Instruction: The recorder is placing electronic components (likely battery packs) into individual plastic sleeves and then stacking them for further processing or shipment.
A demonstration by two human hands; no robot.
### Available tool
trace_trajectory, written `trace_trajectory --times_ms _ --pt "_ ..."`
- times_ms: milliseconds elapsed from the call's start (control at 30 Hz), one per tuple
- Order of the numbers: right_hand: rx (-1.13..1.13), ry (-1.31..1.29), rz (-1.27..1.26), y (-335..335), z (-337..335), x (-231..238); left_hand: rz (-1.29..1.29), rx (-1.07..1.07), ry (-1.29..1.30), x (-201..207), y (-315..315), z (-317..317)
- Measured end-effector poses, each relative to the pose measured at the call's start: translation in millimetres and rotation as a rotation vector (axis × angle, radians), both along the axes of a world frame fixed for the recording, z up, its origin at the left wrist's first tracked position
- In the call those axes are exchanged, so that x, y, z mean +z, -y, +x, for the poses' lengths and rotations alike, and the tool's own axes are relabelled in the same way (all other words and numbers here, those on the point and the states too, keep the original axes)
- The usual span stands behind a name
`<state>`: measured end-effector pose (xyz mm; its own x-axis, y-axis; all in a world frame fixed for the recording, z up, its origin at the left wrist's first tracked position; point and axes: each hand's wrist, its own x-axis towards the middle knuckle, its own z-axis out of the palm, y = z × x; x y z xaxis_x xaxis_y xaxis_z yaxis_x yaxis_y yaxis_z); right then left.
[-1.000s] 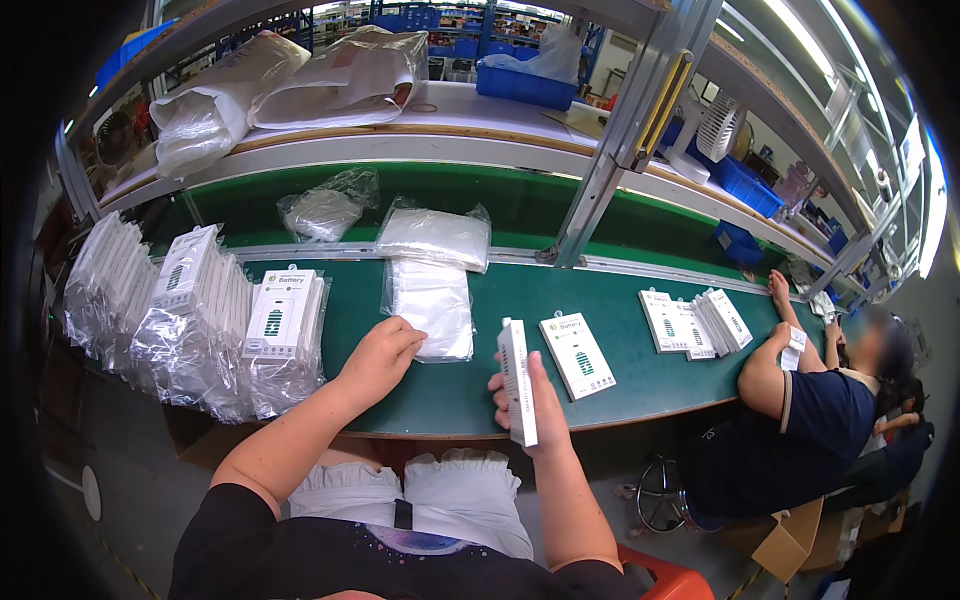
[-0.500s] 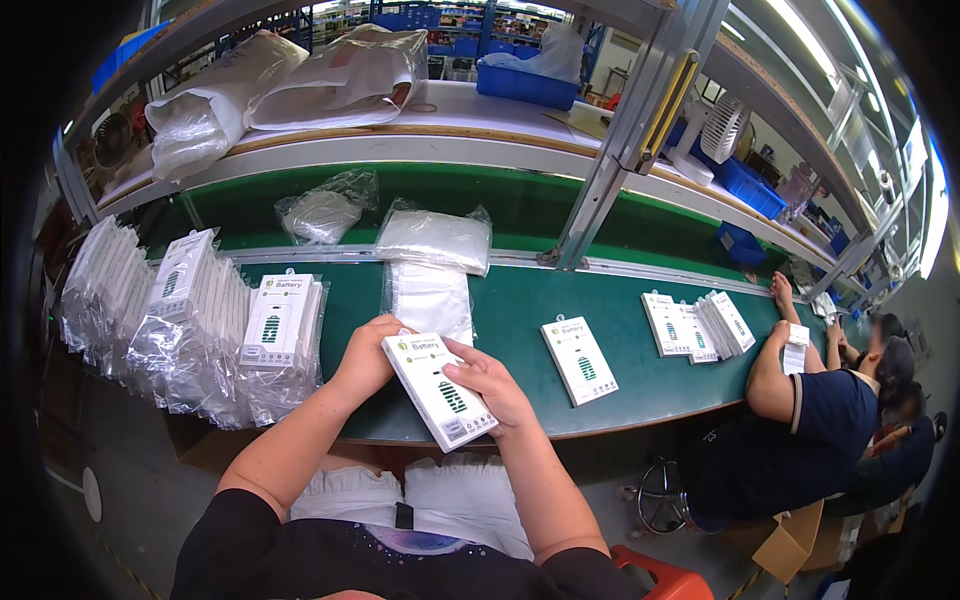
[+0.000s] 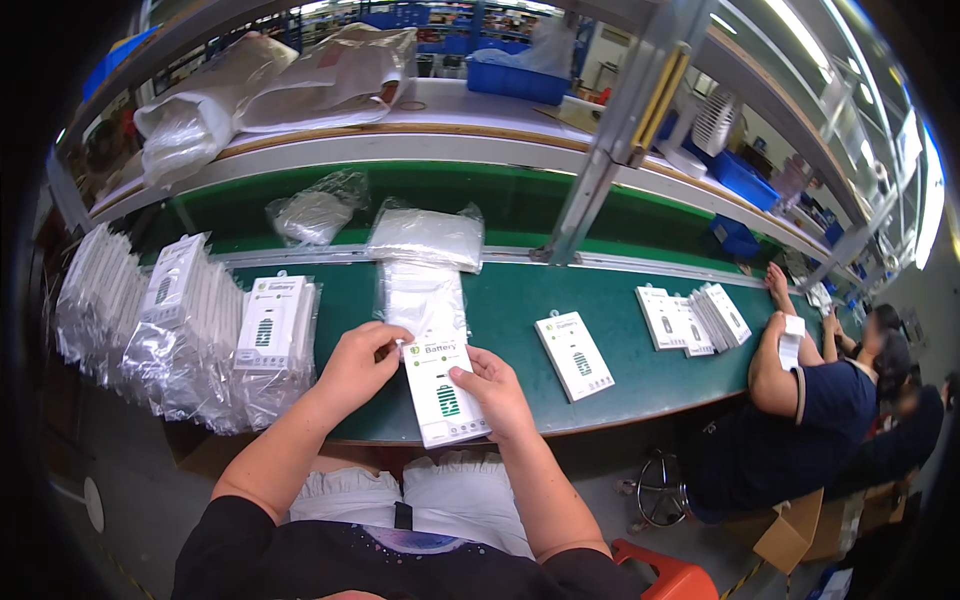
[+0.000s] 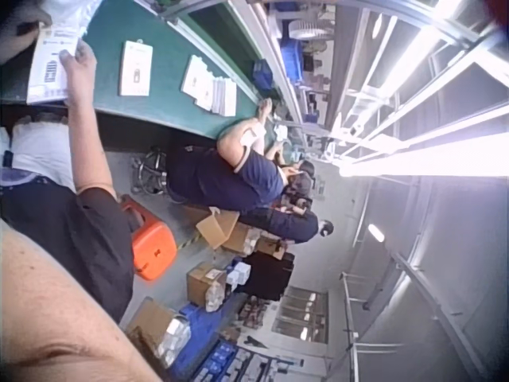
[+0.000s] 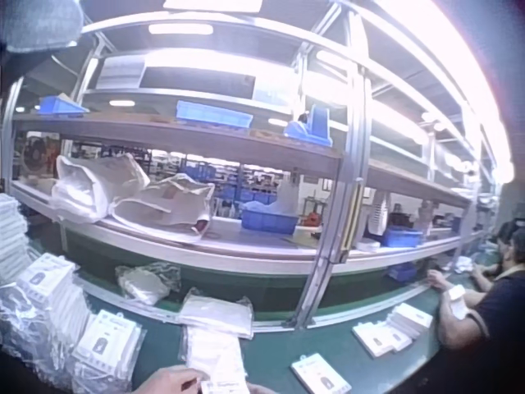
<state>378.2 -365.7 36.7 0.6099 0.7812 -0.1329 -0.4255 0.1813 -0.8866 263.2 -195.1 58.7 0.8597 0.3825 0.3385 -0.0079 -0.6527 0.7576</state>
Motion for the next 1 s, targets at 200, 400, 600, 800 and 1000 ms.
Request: trace_trajectory --times_ms 200,400,600,800,1000 --pt "-0.247 -0.043 -0.015 1 -9 -8 -0.262 -0.120 -0.015 0 15 -11" --pt "-0.178 0.114 0.027 15 -29 4 -1.213 -0.087 0.081 -10 52 -4" --pt "0.079 0.431 0.085 36 -29 10 -1.304 -0.233 0.198 4 46 -3" --pt "0.010 0.675 -0.099 55 -29 46 -1.177 -0.313 0.109 20 71 -10" --pt "-0.773 1.204 0.190 60 -32 52 -1.147 -0.759 -0.134 24 75 -13"
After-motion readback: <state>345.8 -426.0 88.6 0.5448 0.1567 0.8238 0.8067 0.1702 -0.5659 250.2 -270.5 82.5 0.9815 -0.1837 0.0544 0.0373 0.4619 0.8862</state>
